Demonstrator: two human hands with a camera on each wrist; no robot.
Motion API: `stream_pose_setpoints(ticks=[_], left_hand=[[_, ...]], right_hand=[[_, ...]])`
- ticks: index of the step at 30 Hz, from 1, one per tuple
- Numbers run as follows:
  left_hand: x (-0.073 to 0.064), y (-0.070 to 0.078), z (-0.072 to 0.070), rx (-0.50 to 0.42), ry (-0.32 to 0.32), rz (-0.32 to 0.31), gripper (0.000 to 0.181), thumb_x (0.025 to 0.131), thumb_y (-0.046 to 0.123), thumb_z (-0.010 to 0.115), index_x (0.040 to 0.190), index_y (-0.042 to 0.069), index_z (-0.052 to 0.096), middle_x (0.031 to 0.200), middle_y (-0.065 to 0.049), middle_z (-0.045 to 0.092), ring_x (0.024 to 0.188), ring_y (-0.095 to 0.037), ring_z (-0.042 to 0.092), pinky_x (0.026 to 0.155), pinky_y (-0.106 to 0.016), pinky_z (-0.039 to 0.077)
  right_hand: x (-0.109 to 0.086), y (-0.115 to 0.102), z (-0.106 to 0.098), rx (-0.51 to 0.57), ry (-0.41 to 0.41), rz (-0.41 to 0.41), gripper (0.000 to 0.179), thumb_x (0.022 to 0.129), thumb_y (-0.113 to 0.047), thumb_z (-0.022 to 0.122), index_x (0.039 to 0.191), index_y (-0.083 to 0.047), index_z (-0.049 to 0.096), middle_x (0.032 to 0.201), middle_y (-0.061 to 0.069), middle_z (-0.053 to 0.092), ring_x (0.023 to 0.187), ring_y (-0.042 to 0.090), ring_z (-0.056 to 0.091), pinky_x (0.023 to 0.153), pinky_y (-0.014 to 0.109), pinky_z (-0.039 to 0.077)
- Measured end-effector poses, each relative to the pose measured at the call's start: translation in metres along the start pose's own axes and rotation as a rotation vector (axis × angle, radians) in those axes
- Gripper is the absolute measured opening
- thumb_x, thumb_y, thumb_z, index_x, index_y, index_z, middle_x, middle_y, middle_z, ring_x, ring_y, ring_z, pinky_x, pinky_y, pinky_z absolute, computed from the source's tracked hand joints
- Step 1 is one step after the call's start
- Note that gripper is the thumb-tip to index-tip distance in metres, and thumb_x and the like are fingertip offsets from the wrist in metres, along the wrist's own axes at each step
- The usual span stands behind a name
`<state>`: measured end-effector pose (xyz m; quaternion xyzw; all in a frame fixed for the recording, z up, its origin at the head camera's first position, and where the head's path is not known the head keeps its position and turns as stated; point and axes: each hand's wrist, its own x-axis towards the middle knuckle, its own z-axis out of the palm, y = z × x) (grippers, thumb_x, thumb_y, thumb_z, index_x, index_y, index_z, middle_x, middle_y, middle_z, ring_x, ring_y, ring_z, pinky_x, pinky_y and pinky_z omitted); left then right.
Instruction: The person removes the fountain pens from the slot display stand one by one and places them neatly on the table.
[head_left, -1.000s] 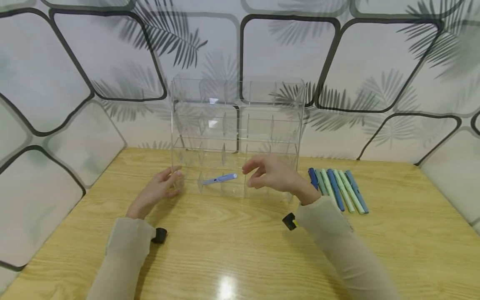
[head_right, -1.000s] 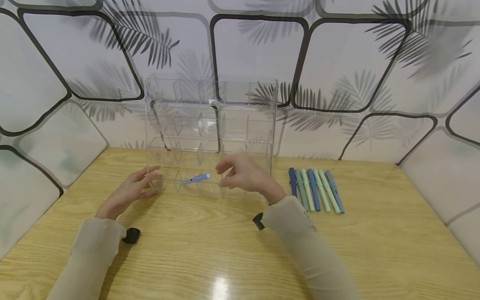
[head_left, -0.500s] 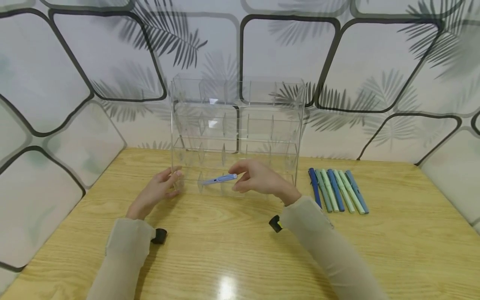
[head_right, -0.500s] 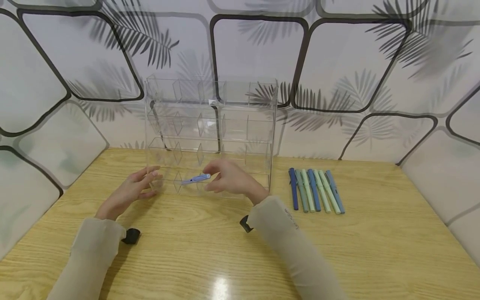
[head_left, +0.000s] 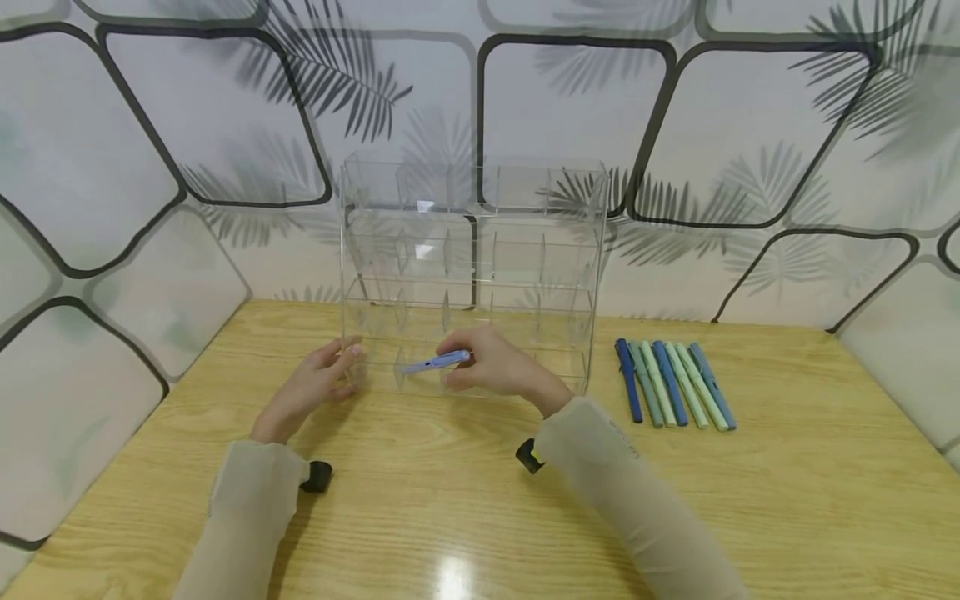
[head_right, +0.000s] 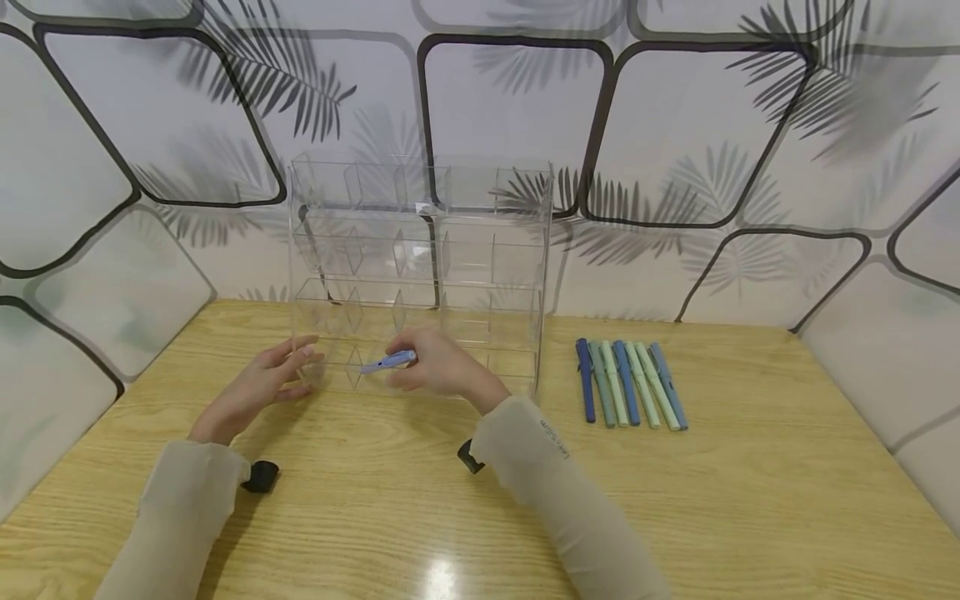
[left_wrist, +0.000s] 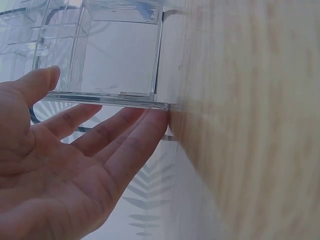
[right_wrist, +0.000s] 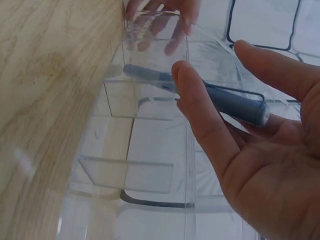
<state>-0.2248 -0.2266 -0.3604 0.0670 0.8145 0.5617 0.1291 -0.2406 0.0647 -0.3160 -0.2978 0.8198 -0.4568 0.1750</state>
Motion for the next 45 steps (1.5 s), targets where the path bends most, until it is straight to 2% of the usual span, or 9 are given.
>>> stream_pose_setpoints(ticks=[4, 9, 15, 20, 27, 32, 35, 40, 45], left_hand=[[0.001, -0.001, 0.0, -0.002, 0.003, 0.002, 0.067, 0.111, 0.04, 0.039, 0.161, 0.0, 0.018, 0.164, -0.029, 0.009, 0.148, -0.047, 0.017, 0.109, -0.048, 0.043], [0.001, -0.001, 0.0, -0.008, -0.003, -0.011, 0.065, 0.112, 0.038, 0.038, 0.161, 0.001, 0.017, 0.164, -0.031, 0.009, 0.148, -0.048, 0.017, 0.11, -0.05, 0.042], [0.0, -0.001, 0.0, -0.006, -0.003, -0.007, 0.068, 0.111, 0.042, 0.039, 0.161, 0.001, 0.018, 0.163, -0.031, 0.012, 0.148, -0.047, 0.018, 0.11, -0.049, 0.042], [0.001, -0.002, 0.001, -0.001, -0.007, -0.004, 0.068, 0.111, 0.042, 0.039, 0.161, 0.001, 0.018, 0.164, -0.03, 0.009, 0.148, -0.048, 0.017, 0.11, -0.048, 0.043], [0.001, 0.0, 0.0, 0.002, -0.003, -0.005, 0.065, 0.112, 0.039, 0.038, 0.161, 0.001, 0.019, 0.164, -0.031, 0.009, 0.148, -0.047, 0.018, 0.109, -0.047, 0.043], [0.0, 0.0, 0.0, 0.005, -0.004, -0.008, 0.065, 0.112, 0.039, 0.038, 0.161, 0.002, 0.018, 0.164, -0.03, 0.008, 0.148, -0.047, 0.017, 0.11, -0.047, 0.043], [0.0, 0.0, 0.0, 0.004, -0.006, -0.008, 0.066, 0.111, 0.041, 0.038, 0.162, 0.003, 0.018, 0.164, -0.029, 0.008, 0.149, -0.047, 0.017, 0.11, -0.048, 0.043], [-0.001, 0.0, -0.001, -0.003, -0.006, -0.011, 0.065, 0.112, 0.039, 0.038, 0.162, 0.002, 0.018, 0.164, -0.03, 0.009, 0.148, -0.047, 0.018, 0.11, -0.047, 0.042], [0.0, 0.0, 0.0, -0.01, -0.007, -0.007, 0.069, 0.11, 0.043, 0.04, 0.161, 0.002, 0.018, 0.164, -0.03, 0.009, 0.148, -0.047, 0.018, 0.11, -0.048, 0.042]], right_hand=[[0.002, -0.003, 0.006, -0.004, 0.023, 0.015, 0.039, 0.095, 0.0, 0.066, 0.131, 0.014, 0.058, 0.11, 0.02, 0.069, 0.085, 0.02, 0.07, 0.078, 0.028, 0.06], [0.004, -0.004, 0.012, 0.057, 0.063, 0.052, 0.033, 0.099, 0.008, 0.055, 0.131, 0.016, 0.056, 0.096, 0.02, 0.073, 0.09, 0.032, 0.074, 0.083, 0.038, 0.062], [0.004, -0.004, 0.016, 0.085, 0.108, 0.057, 0.029, 0.1, 0.009, 0.056, 0.128, 0.017, 0.058, 0.104, 0.022, 0.07, 0.098, 0.033, 0.072, 0.088, 0.042, 0.061], [-0.001, -0.004, 0.014, 0.037, 0.146, 0.032, 0.028, 0.099, 0.004, 0.061, 0.126, 0.013, 0.062, 0.107, 0.017, 0.072, 0.101, 0.031, 0.071, 0.081, 0.037, 0.061], [-0.008, -0.004, 0.007, 0.041, 0.162, -0.004, 0.028, 0.099, 0.003, 0.063, 0.125, 0.012, 0.064, 0.108, 0.016, 0.073, 0.1, 0.029, 0.071, 0.086, 0.045, 0.059], [-0.017, 0.0, -0.003, 0.171, 0.171, 0.0, 0.027, 0.1, 0.006, 0.059, 0.126, 0.013, 0.062, 0.11, 0.02, 0.071, 0.106, 0.034, 0.07, 0.095, 0.044, 0.057], [-0.024, 0.003, -0.008, 0.271, 0.176, -0.008, 0.028, 0.1, 0.009, 0.056, 0.127, 0.015, 0.059, 0.112, 0.024, 0.07, 0.11, 0.039, 0.068, 0.1, 0.05, 0.053], [-0.031, 0.006, -0.017, 0.33, 0.194, -0.039, 0.031, 0.1, 0.012, 0.054, 0.13, 0.017, 0.056, 0.113, 0.028, 0.068, 0.109, 0.036, 0.068, 0.099, 0.047, 0.055], [-0.04, 0.013, -0.025, 0.354, 0.21, -0.065, 0.031, 0.101, 0.015, 0.048, 0.131, 0.022, 0.051, 0.116, 0.035, 0.064, 0.111, 0.041, 0.066, 0.097, 0.044, 0.055]])
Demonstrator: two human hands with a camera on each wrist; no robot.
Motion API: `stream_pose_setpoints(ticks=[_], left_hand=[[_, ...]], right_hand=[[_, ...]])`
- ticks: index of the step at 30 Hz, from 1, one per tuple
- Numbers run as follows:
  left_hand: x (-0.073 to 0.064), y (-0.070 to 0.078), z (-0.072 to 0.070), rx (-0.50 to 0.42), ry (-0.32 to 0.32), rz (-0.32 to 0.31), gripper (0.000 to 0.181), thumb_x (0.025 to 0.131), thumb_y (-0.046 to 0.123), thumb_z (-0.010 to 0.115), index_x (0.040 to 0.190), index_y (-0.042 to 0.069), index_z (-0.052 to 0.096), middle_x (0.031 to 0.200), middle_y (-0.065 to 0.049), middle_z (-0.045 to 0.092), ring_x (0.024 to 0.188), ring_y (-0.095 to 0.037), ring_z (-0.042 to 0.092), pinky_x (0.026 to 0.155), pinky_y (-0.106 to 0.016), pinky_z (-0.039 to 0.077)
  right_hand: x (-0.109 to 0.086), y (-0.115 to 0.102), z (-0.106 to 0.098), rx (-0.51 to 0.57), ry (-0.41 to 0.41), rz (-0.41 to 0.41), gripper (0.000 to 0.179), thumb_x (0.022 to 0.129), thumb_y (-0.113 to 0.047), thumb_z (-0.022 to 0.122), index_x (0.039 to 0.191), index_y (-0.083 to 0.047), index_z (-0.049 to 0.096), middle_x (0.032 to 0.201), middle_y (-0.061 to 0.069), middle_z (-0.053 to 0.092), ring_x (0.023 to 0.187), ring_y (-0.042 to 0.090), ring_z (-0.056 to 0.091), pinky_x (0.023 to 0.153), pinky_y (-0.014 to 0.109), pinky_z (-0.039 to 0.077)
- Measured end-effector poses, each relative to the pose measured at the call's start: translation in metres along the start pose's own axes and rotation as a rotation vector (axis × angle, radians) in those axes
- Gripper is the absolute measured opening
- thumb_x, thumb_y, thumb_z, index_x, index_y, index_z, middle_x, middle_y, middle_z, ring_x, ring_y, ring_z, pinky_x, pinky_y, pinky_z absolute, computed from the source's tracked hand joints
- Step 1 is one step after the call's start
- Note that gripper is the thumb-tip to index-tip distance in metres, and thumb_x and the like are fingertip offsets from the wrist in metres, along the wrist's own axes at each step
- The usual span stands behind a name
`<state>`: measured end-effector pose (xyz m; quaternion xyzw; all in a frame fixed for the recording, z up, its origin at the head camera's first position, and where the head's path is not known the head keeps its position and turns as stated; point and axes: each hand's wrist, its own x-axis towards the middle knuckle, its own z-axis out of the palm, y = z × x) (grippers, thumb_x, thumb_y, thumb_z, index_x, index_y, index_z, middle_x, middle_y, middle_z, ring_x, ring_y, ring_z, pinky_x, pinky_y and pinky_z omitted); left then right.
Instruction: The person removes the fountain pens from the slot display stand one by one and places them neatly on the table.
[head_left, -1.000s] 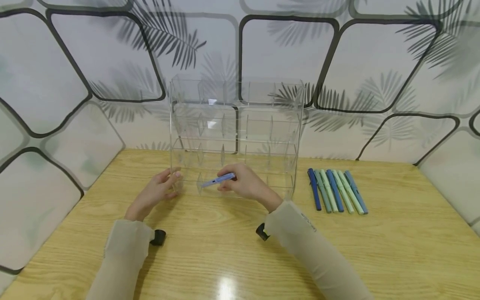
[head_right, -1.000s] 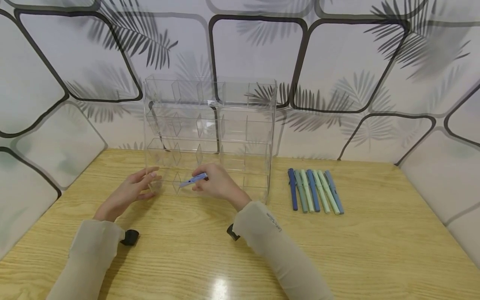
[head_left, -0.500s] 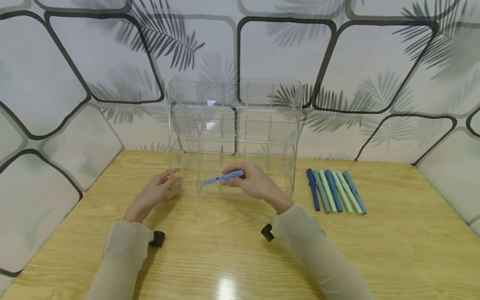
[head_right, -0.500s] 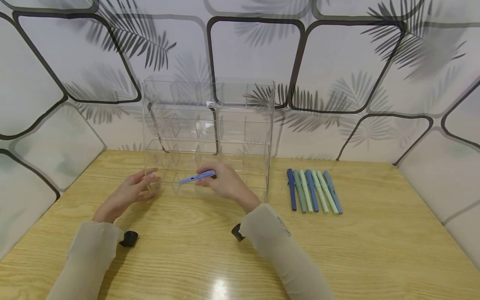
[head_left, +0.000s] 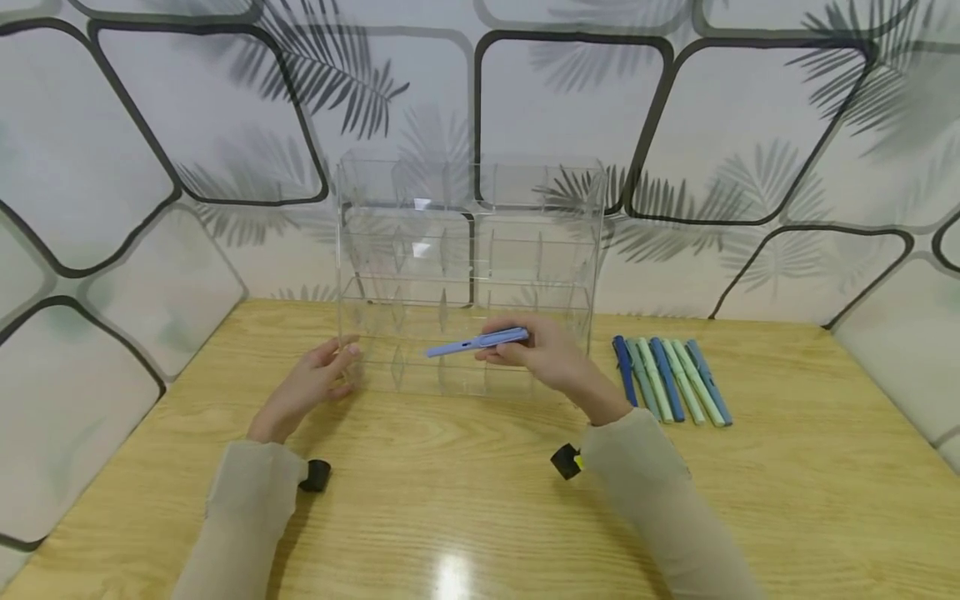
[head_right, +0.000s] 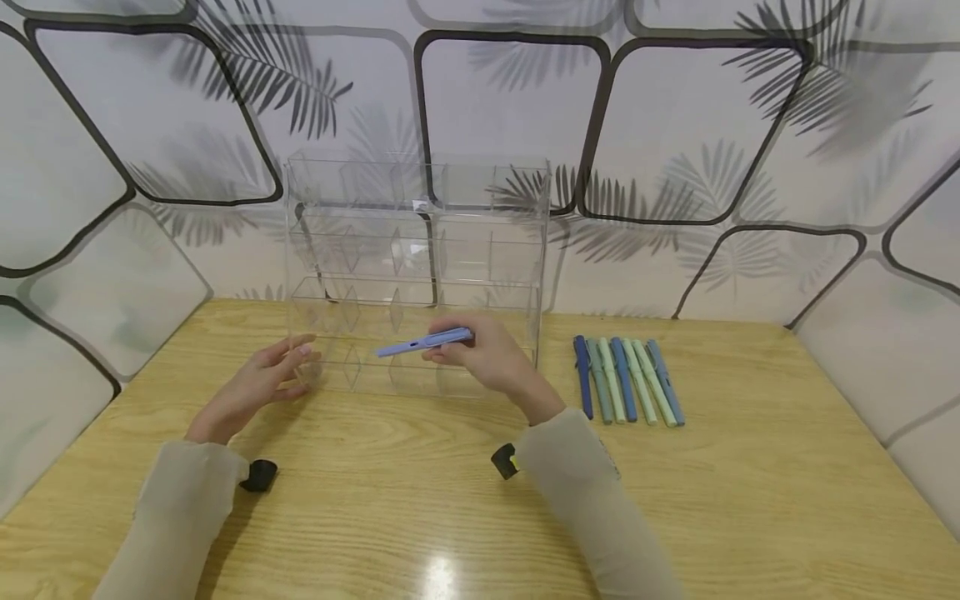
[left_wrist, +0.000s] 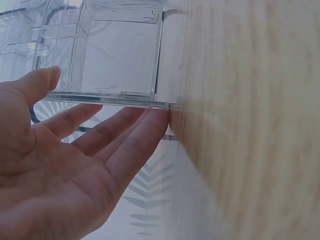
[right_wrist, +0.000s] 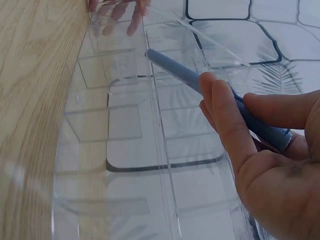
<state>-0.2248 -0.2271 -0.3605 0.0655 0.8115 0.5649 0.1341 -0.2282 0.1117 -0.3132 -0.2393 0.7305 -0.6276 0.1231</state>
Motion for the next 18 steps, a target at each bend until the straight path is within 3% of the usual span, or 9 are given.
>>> stream_pose_setpoints(ticks=[4, 11, 18], left_hand=[[0.0, -0.001, 0.0, 0.005, 0.005, 0.006, 0.072, 0.11, 0.046, 0.041, 0.161, 0.001, 0.018, 0.163, -0.031, 0.009, 0.148, -0.048, 0.018, 0.11, -0.049, 0.041], [0.0, -0.001, 0.001, 0.006, 0.007, -0.002, 0.066, 0.112, 0.039, 0.038, 0.162, 0.002, 0.016, 0.163, -0.031, 0.009, 0.148, -0.049, 0.018, 0.111, -0.05, 0.04], [0.001, 0.0, 0.002, 0.0, 0.001, -0.002, 0.067, 0.112, 0.039, 0.038, 0.161, 0.0, 0.016, 0.163, -0.032, 0.01, 0.147, -0.049, 0.018, 0.112, -0.051, 0.039]], right_hand=[[-0.008, 0.0, -0.009, -0.029, 0.016, -0.014, 0.03, 0.1, 0.016, 0.047, 0.129, 0.022, 0.051, 0.115, 0.035, 0.064, 0.107, 0.037, 0.069, 0.094, 0.041, 0.057], [-0.021, -0.002, -0.022, -0.021, 0.032, -0.006, 0.025, 0.1, 0.014, 0.05, 0.124, 0.021, 0.054, 0.107, 0.029, 0.068, 0.097, 0.017, 0.073, 0.093, 0.042, 0.058], [-0.036, -0.001, -0.035, -0.005, 0.071, 0.012, 0.023, 0.1, 0.011, 0.055, 0.121, 0.02, 0.054, 0.1, 0.021, 0.069, 0.092, 0.016, 0.074, 0.089, 0.037, 0.06]])
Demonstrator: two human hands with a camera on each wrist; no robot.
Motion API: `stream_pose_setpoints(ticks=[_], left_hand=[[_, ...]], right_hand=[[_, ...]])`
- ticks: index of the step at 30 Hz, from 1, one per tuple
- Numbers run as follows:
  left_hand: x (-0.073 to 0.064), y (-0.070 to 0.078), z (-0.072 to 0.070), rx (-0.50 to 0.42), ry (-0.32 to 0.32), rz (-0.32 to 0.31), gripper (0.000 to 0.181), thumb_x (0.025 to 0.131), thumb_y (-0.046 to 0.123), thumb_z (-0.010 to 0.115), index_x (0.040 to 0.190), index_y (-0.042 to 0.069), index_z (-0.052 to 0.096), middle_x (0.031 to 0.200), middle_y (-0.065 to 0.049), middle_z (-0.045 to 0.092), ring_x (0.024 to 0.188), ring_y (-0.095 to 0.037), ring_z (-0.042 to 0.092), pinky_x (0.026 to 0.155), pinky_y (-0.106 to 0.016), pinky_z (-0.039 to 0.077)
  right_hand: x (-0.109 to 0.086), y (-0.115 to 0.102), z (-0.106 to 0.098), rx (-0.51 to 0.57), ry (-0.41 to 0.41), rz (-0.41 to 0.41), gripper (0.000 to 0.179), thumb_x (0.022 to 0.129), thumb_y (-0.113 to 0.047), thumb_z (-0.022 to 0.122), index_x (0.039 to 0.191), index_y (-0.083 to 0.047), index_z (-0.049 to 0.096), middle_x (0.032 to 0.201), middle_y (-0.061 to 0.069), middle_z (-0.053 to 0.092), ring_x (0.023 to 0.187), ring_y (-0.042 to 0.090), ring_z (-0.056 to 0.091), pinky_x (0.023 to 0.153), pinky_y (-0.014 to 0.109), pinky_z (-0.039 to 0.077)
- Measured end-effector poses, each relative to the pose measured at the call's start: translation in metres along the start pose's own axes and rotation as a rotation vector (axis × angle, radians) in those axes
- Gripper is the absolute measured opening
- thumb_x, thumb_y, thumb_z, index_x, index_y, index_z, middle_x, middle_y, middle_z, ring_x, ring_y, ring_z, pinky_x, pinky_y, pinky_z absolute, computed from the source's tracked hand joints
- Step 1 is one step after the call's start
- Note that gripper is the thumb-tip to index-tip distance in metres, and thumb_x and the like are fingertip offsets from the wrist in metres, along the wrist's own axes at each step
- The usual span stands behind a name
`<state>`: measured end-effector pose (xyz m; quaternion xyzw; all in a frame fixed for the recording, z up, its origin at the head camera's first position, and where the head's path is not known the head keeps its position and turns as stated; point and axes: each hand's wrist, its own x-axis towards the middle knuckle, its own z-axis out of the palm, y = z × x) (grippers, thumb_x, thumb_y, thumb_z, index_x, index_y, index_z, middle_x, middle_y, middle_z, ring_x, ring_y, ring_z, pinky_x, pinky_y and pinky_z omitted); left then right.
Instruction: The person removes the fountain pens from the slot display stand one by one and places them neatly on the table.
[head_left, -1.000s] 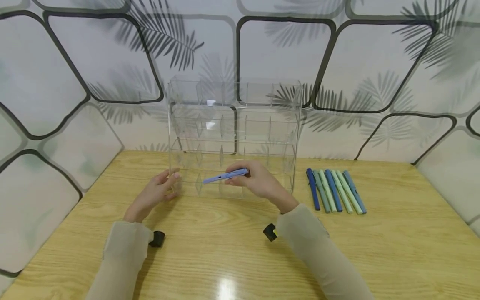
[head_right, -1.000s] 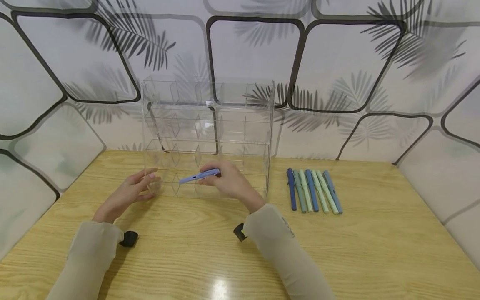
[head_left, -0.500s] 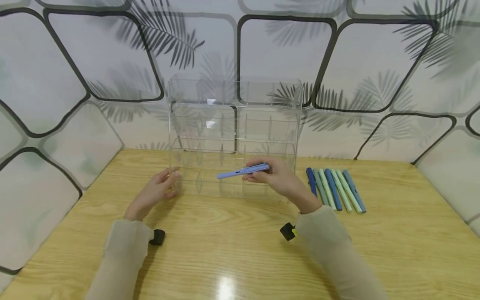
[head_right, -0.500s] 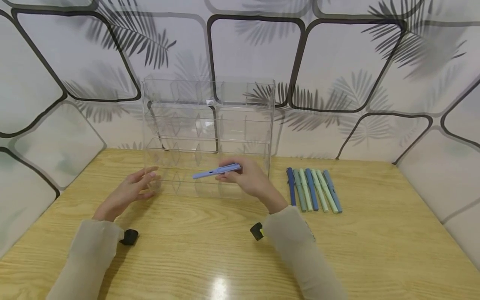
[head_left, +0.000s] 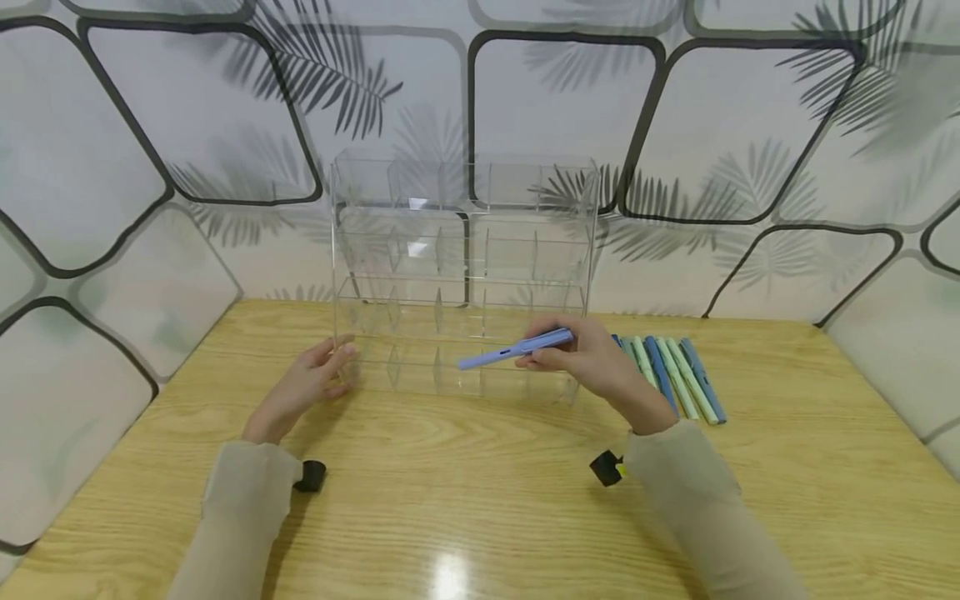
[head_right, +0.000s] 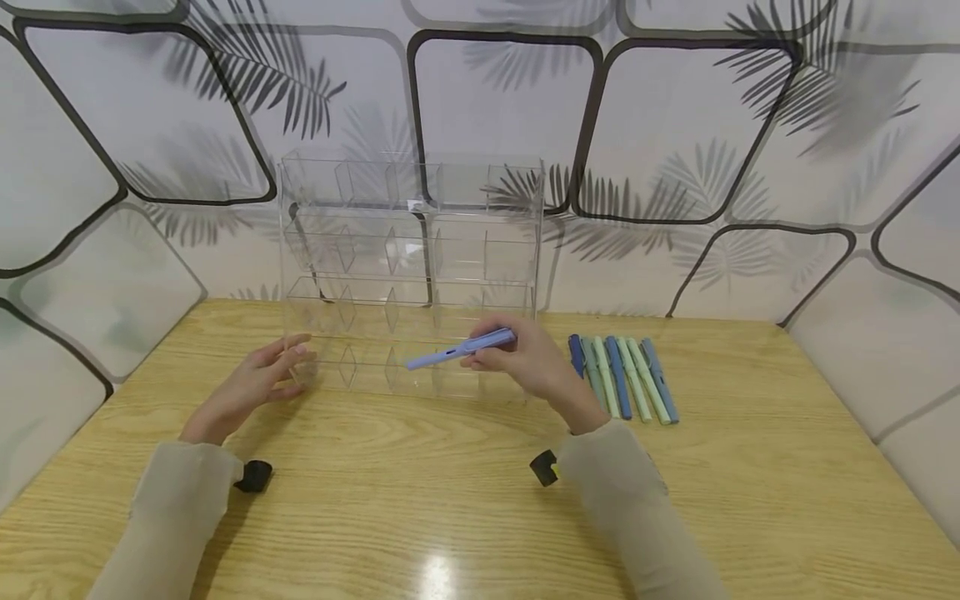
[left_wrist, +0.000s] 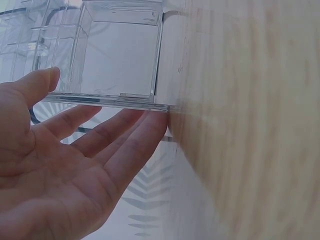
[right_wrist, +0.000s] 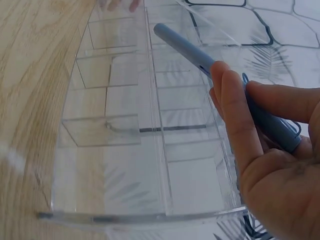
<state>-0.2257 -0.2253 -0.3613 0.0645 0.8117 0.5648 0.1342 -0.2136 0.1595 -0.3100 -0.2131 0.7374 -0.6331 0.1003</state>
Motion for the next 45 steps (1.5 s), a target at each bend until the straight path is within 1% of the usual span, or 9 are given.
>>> stream_pose_setpoints(ticks=[3, 8, 11, 15, 20, 25, 30, 38, 45], left_hand=[[0.0, -0.001, 0.0, 0.001, -0.004, -0.004, 0.068, 0.111, 0.041, 0.039, 0.161, 0.001, 0.016, 0.163, -0.031, 0.01, 0.148, -0.049, 0.018, 0.112, -0.051, 0.039], [0.0, -0.001, 0.001, 0.005, -0.009, 0.008, 0.068, 0.111, 0.041, 0.039, 0.161, 0.001, 0.018, 0.163, -0.031, 0.01, 0.148, -0.048, 0.018, 0.11, -0.05, 0.042], [-0.001, -0.001, 0.0, 0.008, -0.004, 0.013, 0.067, 0.111, 0.04, 0.038, 0.161, 0.0, 0.018, 0.164, -0.031, 0.008, 0.148, -0.049, 0.017, 0.11, -0.05, 0.042], [-0.003, -0.001, -0.001, 0.001, -0.003, -0.001, 0.067, 0.112, 0.039, 0.038, 0.161, 0.001, 0.016, 0.164, -0.031, 0.005, 0.148, -0.049, 0.016, 0.111, -0.051, 0.04], [-0.003, -0.002, -0.001, -0.002, -0.001, -0.005, 0.067, 0.111, 0.039, 0.039, 0.161, 0.0, 0.016, 0.163, -0.032, 0.008, 0.148, -0.049, 0.017, 0.112, -0.05, 0.04], [-0.002, -0.001, -0.001, 0.015, 0.002, 0.016, 0.067, 0.112, 0.039, 0.038, 0.16, -0.002, 0.017, 0.163, -0.032, 0.009, 0.148, -0.049, 0.017, 0.11, -0.048, 0.042], [-0.002, 0.0, -0.001, 0.025, -0.001, 0.024, 0.066, 0.112, 0.038, 0.038, 0.16, -0.001, 0.018, 0.163, -0.031, 0.007, 0.148, -0.049, 0.016, 0.109, -0.049, 0.042], [-0.002, -0.001, -0.002, 0.027, -0.002, 0.008, 0.071, 0.11, 0.045, 0.039, 0.161, 0.001, 0.017, 0.164, -0.03, 0.008, 0.148, -0.048, 0.017, 0.111, -0.052, 0.041], [-0.001, -0.001, -0.002, 0.031, 0.001, 0.009, 0.068, 0.111, 0.042, 0.039, 0.161, 0.002, 0.018, 0.164, -0.029, 0.008, 0.148, -0.047, 0.017, 0.11, -0.052, 0.042]], right_hand=[[-0.005, 0.001, -0.008, -0.008, 0.012, 0.013, 0.022, 0.099, 0.012, 0.055, 0.119, 0.021, 0.053, 0.1, 0.02, 0.071, 0.09, 0.016, 0.074, 0.088, 0.038, 0.06], [-0.014, -0.002, -0.024, -0.027, 0.051, 0.016, 0.023, 0.098, 0.011, 0.058, 0.119, 0.02, 0.053, 0.097, 0.014, 0.072, 0.089, 0.017, 0.074, 0.086, 0.039, 0.061], [-0.02, -0.004, -0.035, -0.028, 0.079, 0.012, 0.023, 0.098, 0.009, 0.061, 0.118, 0.017, 0.055, 0.097, 0.01, 0.073, 0.09, 0.018, 0.074, 0.086, 0.038, 0.062], [-0.024, -0.004, -0.046, -0.03, 0.103, 0.028, 0.019, 0.098, 0.004, 0.064, 0.115, 0.011, 0.059, 0.098, 0.007, 0.074, 0.091, 0.018, 0.074, 0.086, 0.035, 0.061], [-0.028, -0.007, -0.058, -0.059, 0.11, 0.016, 0.021, 0.098, 0.003, 0.064, 0.115, 0.013, 0.059, 0.096, 0.007, 0.075, 0.091, 0.019, 0.074, 0.082, 0.033, 0.062], [-0.031, -0.011, -0.069, -0.061, 0.136, -0.006, 0.018, 0.096, 0.006, 0.065, 0.112, 0.012, 0.06, 0.092, 0.007, 0.076, 0.087, 0.017, 0.074, 0.077, 0.031, 0.063], [-0.037, -0.011, -0.081, -0.034, 0.17, -0.002, 0.015, 0.096, 0.004, 0.067, 0.109, 0.008, 0.062, 0.092, 0.008, 0.075, 0.086, 0.019, 0.074, 0.078, 0.031, 0.063], [-0.044, -0.008, -0.097, -0.047, 0.186, -0.047, 0.012, 0.097, 0.0, 0.068, 0.108, 0.002, 0.064, 0.095, 0.006, 0.074, 0.087, 0.019, 0.073, 0.078, 0.032, 0.063], [-0.049, -0.006, -0.106, -0.008, 0.208, -0.055, 0.009, 0.096, 0.003, 0.067, 0.105, 0.0, 0.065, 0.096, 0.006, 0.071, 0.09, 0.019, 0.072, 0.079, 0.034, 0.063]])
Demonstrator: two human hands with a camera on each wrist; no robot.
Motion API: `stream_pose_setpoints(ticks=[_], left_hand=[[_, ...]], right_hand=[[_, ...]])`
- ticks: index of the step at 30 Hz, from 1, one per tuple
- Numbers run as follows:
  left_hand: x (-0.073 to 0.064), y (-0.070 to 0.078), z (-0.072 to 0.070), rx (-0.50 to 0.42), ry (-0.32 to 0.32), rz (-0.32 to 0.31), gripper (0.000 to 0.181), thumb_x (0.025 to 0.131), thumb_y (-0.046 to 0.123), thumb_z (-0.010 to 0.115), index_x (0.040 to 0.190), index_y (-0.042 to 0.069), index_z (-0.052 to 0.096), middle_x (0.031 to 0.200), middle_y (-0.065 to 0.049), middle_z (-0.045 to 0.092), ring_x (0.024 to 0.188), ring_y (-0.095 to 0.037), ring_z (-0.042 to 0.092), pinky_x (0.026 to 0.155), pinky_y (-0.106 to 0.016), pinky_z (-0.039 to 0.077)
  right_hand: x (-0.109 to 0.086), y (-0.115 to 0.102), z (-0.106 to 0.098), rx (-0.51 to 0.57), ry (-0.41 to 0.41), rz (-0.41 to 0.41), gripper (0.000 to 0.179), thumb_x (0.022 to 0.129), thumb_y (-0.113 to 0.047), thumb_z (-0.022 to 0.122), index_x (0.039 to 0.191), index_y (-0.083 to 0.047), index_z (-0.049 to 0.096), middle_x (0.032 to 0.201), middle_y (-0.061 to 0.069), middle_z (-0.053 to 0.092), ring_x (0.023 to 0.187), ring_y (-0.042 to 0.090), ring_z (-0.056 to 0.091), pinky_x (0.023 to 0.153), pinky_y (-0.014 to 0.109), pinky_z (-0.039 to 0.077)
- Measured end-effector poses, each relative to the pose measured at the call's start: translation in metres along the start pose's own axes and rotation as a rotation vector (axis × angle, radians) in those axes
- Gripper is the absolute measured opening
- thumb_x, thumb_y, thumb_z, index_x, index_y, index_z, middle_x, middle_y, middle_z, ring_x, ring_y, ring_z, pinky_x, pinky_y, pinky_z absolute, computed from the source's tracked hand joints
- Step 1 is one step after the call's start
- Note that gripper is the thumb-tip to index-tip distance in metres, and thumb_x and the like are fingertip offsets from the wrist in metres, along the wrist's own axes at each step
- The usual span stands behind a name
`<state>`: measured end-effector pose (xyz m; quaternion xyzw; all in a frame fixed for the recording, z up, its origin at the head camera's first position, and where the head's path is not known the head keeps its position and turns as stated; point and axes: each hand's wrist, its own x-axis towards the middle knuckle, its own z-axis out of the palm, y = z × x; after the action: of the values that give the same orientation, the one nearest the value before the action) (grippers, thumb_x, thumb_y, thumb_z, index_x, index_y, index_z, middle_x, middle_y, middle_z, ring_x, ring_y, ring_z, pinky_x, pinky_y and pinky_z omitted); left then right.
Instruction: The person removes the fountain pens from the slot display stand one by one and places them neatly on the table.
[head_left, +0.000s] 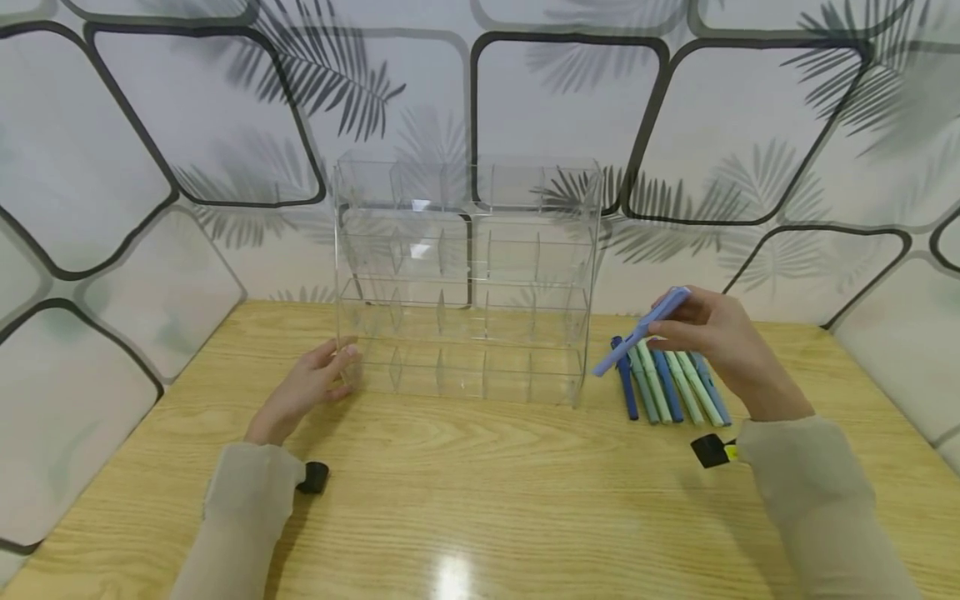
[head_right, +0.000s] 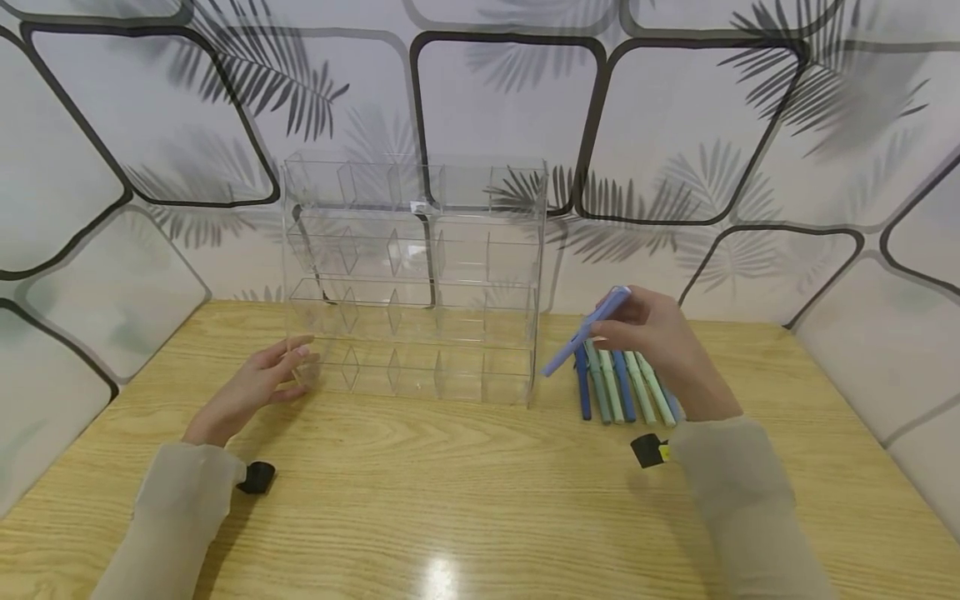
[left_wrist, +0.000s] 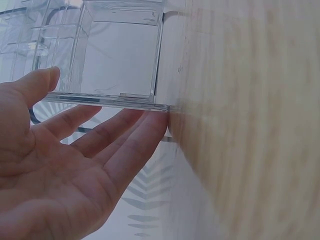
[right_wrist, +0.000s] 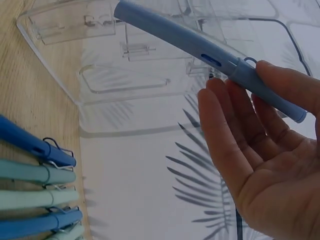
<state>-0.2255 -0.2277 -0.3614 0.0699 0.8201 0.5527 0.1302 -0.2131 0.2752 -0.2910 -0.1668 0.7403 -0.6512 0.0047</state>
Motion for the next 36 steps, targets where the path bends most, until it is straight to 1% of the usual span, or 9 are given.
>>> stream_pose_setpoints(ticks=[4, 8, 13, 17, 22, 25, 28, 31, 36], left_hand=[[0.001, 0.0, 0.001, -0.003, 0.005, -0.007, 0.068, 0.111, 0.042, 0.039, 0.161, 0.002, 0.019, 0.164, -0.029, 0.009, 0.148, -0.047, 0.018, 0.11, -0.051, 0.042], [0.0, 0.001, 0.001, -0.007, 0.006, -0.018, 0.067, 0.111, 0.041, 0.039, 0.162, 0.002, 0.018, 0.164, -0.029, 0.01, 0.148, -0.047, 0.019, 0.111, -0.052, 0.041], [0.0, 0.001, 0.001, -0.002, -0.001, -0.011, 0.067, 0.111, 0.041, 0.038, 0.162, 0.002, 0.017, 0.164, -0.029, 0.007, 0.148, -0.048, 0.017, 0.111, -0.054, 0.04], [-0.001, 0.002, 0.001, -0.003, -0.004, 0.001, 0.066, 0.111, 0.04, 0.038, 0.162, 0.001, 0.017, 0.165, -0.029, 0.005, 0.148, -0.048, 0.017, 0.111, -0.054, 0.041], [0.0, 0.002, 0.001, -0.008, -0.004, -0.001, 0.067, 0.111, 0.04, 0.038, 0.162, 0.001, 0.017, 0.165, -0.029, 0.006, 0.149, -0.047, 0.017, 0.111, -0.053, 0.041], [0.0, 0.002, 0.001, -0.012, -0.003, -0.003, 0.067, 0.112, 0.039, 0.038, 0.161, 0.001, 0.017, 0.164, -0.03, 0.008, 0.148, -0.047, 0.017, 0.111, -0.052, 0.04], [0.001, 0.001, 0.001, -0.017, -0.004, -0.005, 0.066, 0.112, 0.039, 0.038, 0.161, 0.001, 0.017, 0.164, -0.029, 0.007, 0.149, -0.047, 0.016, 0.111, -0.053, 0.04], [0.001, 0.001, 0.001, -0.017, -0.004, -0.006, 0.066, 0.112, 0.038, 0.038, 0.161, 0.001, 0.017, 0.165, -0.029, 0.007, 0.149, -0.047, 0.016, 0.111, -0.052, 0.04], [0.0, 0.001, 0.0, -0.018, -0.005, -0.006, 0.065, 0.112, 0.038, 0.038, 0.161, 0.001, 0.017, 0.164, -0.03, 0.009, 0.148, -0.048, 0.017, 0.111, -0.051, 0.041]], right_hand=[[0.0, 0.0, -0.004, 0.0, 0.029, 0.033, 0.008, 0.096, 0.002, 0.068, 0.103, 0.002, 0.064, 0.096, 0.006, 0.07, 0.09, 0.017, 0.072, 0.079, 0.037, 0.063], [0.001, 0.001, -0.008, -0.033, 0.052, 0.084, 0.007, 0.098, 0.001, 0.066, 0.103, 0.003, 0.062, 0.095, 0.005, 0.069, 0.089, 0.016, 0.072, 0.077, 0.037, 0.063], [0.004, 0.005, -0.013, -0.134, 0.086, 0.133, 0.011, 0.102, -0.004, 0.06, 0.109, 0.004, 0.055, 0.101, 0.004, 0.063, 0.089, 0.013, 0.07, 0.077, 0.037, 0.064], [0.007, 0.009, -0.015, -0.23, 0.122, 0.172, 0.016, 0.107, -0.01, 0.053, 0.117, 0.002, 0.05, 0.112, 0.011, 0.051, 0.089, 0.01, 0.066, 0.079, 0.033, 0.063], [0.009, 0.013, -0.021, -0.322, 0.127, 0.2, 0.036, 0.109, -0.01, 0.045, 0.14, 0.008, 0.041, 0.12, 0.02, 0.045, 0.088, 0.005, 0.063, 0.081, 0.031, 0.062], [0.01, 0.012, -0.027, -0.403, 0.12, 0.216, 0.05, 0.109, -0.009, 0.046, 0.151, 0.011, 0.029, 0.121, 0.025, 0.045, 0.084, 0.001, 0.062, 0.078, 0.03, 0.062], [0.011, 0.011, -0.032, -0.474, 0.107, 0.231, 0.058, 0.107, -0.007, 0.05, 0.154, 0.012, 0.022, 0.121, 0.028, 0.046, 0.08, 0.0, 0.062, 0.076, 0.032, 0.063], [0.012, 0.011, -0.038, -0.532, 0.097, 0.229, 0.06, 0.105, -0.006, 0.053, 0.154, 0.013, 0.022, 0.118, 0.031, 0.049, 0.076, 0.0, 0.062, 0.073, 0.036, 0.064], [0.012, 0.014, -0.044, -0.578, 0.1, 0.219, 0.059, 0.104, -0.003, 0.054, 0.152, 0.014, 0.024, 0.117, 0.032, 0.049, 0.075, -0.002, 0.061, 0.07, 0.037, 0.064]])
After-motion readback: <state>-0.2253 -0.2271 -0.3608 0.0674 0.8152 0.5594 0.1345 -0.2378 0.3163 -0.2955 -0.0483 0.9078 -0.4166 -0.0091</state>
